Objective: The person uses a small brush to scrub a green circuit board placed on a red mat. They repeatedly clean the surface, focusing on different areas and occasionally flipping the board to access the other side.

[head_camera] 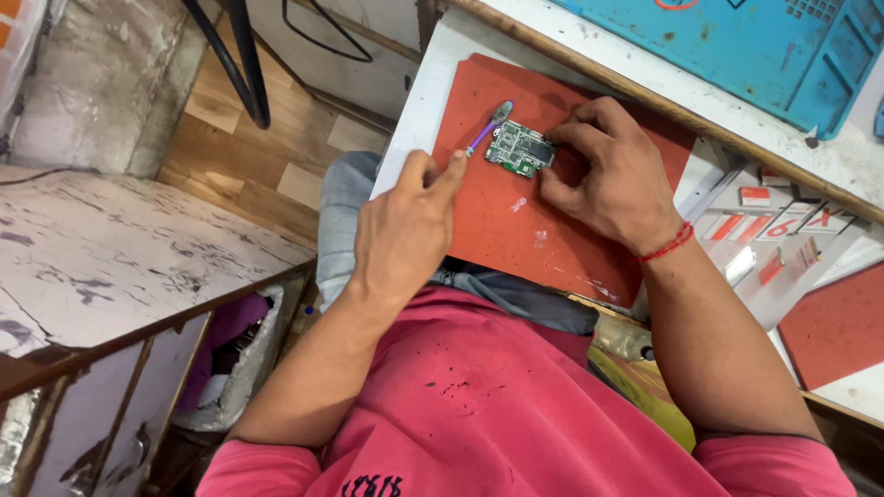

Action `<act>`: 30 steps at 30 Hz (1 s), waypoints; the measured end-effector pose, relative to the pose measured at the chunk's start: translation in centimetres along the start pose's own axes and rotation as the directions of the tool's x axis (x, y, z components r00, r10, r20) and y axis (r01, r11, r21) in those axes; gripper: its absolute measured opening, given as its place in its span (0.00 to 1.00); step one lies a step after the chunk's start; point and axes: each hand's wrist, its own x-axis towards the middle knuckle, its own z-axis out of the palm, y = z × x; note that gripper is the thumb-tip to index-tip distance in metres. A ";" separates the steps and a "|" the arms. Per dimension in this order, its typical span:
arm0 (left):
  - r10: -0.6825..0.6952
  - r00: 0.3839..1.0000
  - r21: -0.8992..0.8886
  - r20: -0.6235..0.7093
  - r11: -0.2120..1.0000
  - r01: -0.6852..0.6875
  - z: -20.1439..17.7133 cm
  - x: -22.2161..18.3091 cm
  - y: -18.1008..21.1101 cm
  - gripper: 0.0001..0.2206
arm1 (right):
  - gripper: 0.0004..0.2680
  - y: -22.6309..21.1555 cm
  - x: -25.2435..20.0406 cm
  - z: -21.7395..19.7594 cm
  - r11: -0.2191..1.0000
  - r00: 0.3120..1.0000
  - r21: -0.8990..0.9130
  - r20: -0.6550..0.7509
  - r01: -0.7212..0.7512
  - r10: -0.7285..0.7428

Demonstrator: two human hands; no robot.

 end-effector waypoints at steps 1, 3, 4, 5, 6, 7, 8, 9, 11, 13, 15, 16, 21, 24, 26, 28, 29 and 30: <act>0.021 0.999 0.004 0.045 1.000 -0.022 0.1 -0.6 0.3 0.19 | 0.13 0.0 -0.2 -0.1 1.000 1.000 -0.005 0.003 -0.009 0.009; 0.059 0.989 0.014 0.132 0.998 -0.061 -0.1 -2.3 1.5 0.22 | 0.13 0.0 -0.4 -0.1 0.999 0.999 -0.022 -0.016 0.029 -0.029; 0.047 0.994 0.041 0.098 0.998 -0.051 -0.4 -2.1 1.3 0.23 | 0.13 0.0 -0.2 0.1 0.999 0.998 -0.031 -0.045 0.035 -0.036; 0.036 0.997 0.067 0.063 0.997 -0.041 -0.8 -1.8 1.0 0.24 | 0.13 0.3 0.2 0.2 0.999 0.998 -0.025 -0.045 0.045 -0.046; 0.024 0.999 0.079 0.046 0.997 -0.028 -1.0 -2.0 1.0 0.25 | 0.12 0.5 0.0 0.1 0.999 0.999 -0.019 -0.032 0.037 -0.037; 0.030 0.998 0.042 0.051 0.999 -0.032 -1.4 -1.6 0.3 0.22 | 0.12 0.4 -0.5 0.2 1.000 0.999 -0.012 -0.018 0.028 -0.028; 0.021 0.999 0.002 0.039 1.000 -0.021 -1.6 -0.7 -0.7 0.19 | 0.12 0.3 -0.7 0.1 1.000 1.000 -0.006 -0.013 0.023 -0.023; 0.011 1.000 -0.038 0.027 0.999 -0.010 -1.8 -0.3 -1.1 0.16 | 0.13 0.1 -0.9 0.2 1.000 1.000 -0.001 -0.009 0.019 -0.019; 0.114 0.993 -0.080 -0.003 0.990 -0.114 -1.6 0.1 -0.4 0.18 | 0.13 0.2 0.4 0.1 1.000 0.998 -0.018 -0.059 0.019 -0.020; 0.119 0.993 -0.129 -0.004 0.985 -0.119 -1.0 -1.4 1.2 0.20 | 0.12 -0.3 -0.2 0.3 1.000 0.997 -0.013 -0.076 -0.023 0.022; 0.111 0.994 -0.119 -0.014 0.987 -0.112 -1.1 -1.3 1.2 0.20 | 0.13 -0.5 0.1 0.3 0.999 0.997 -0.031 -0.080 0.015 -0.018; 0.111 0.994 -0.121 -0.016 0.986 -0.112 -1.2 -1.1 1.0 0.21 | 0.14 -0.4 0.3 0.2 0.999 0.995 -0.049 -0.094 0.024 -0.029; 0.085 0.996 -0.131 -0.037 0.987 -0.089 -0.6 -1.2 0.4 0.17 | 0.12 -0.5 0.2 0.3 0.999 0.998 -0.004 -0.044 -0.045 0.045; 0.031 0.997 -0.068 -0.067 0.997 -0.036 -0.4 0.1 0.0 0.17 | 0.11 -1.1 0.6 0.1 0.999 0.996 -0.011 -0.081 -0.038 0.037; 0.090 0.995 -0.018 0.033 0.996 -0.089 0.4 0.0 1.1 0.21 | 0.12 -1.2 0.9 0.1 0.999 0.995 -0.003 -0.094 -0.035 0.034; 0.085 0.993 0.033 0.078 0.996 -0.088 0.6 0.0 0.9 0.22 | 0.13 -1.0 0.8 -0.1 1.000 0.995 0.003 -0.094 -0.016 0.016; 0.053 0.997 0.059 0.063 0.997 -0.056 0.7 0.4 0.3 0.21 | 0.13 -0.7 1.0 0.0 1.000 0.995 0.001 -0.096 -0.017 0.017; 0.009 0.998 0.082 0.058 0.997 -0.014 0.6 0.0 0.1 0.21 | 0.12 -0.4 0.8 0.0 1.000 0.996 0.007 -0.084 -0.024 0.025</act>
